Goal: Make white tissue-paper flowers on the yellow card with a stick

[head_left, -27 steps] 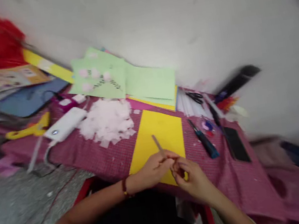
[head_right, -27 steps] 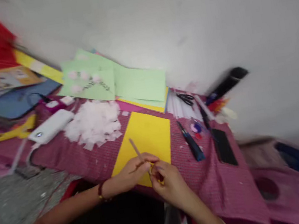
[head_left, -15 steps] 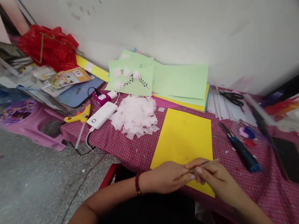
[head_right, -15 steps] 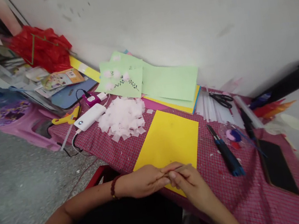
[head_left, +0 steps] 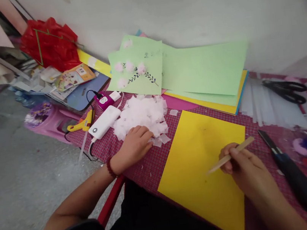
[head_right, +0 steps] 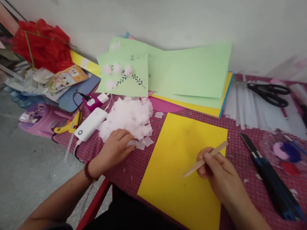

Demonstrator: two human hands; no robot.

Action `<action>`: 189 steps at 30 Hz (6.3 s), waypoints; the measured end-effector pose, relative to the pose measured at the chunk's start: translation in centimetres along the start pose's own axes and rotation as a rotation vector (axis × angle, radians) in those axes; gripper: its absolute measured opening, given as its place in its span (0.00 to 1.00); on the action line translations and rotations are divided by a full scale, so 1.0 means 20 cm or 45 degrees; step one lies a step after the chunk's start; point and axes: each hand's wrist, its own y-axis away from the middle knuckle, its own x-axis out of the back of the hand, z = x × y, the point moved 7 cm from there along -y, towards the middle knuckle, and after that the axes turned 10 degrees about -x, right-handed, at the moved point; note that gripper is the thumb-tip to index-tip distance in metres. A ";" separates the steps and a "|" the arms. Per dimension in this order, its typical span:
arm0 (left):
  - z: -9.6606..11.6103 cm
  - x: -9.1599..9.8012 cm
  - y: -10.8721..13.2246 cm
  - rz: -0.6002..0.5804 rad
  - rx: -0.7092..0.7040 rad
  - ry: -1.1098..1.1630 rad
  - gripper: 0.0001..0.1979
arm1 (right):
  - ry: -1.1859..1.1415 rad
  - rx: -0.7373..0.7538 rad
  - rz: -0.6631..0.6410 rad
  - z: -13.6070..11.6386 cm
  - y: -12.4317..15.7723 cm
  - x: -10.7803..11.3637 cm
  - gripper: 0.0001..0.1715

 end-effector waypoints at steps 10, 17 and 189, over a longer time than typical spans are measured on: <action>-0.15 -0.02 -0.06 0.078 0.051 0.066 0.06 | 0.041 -0.171 0.051 0.14 -0.04 0.09 0.11; 0.11 -0.03 -0.13 -0.108 -0.112 0.006 0.08 | 0.115 -0.175 0.061 0.15 -0.03 0.11 0.11; 0.19 0.00 -0.89 -0.380 -0.248 0.816 0.09 | -0.042 0.492 0.489 -0.31 -0.48 0.32 0.10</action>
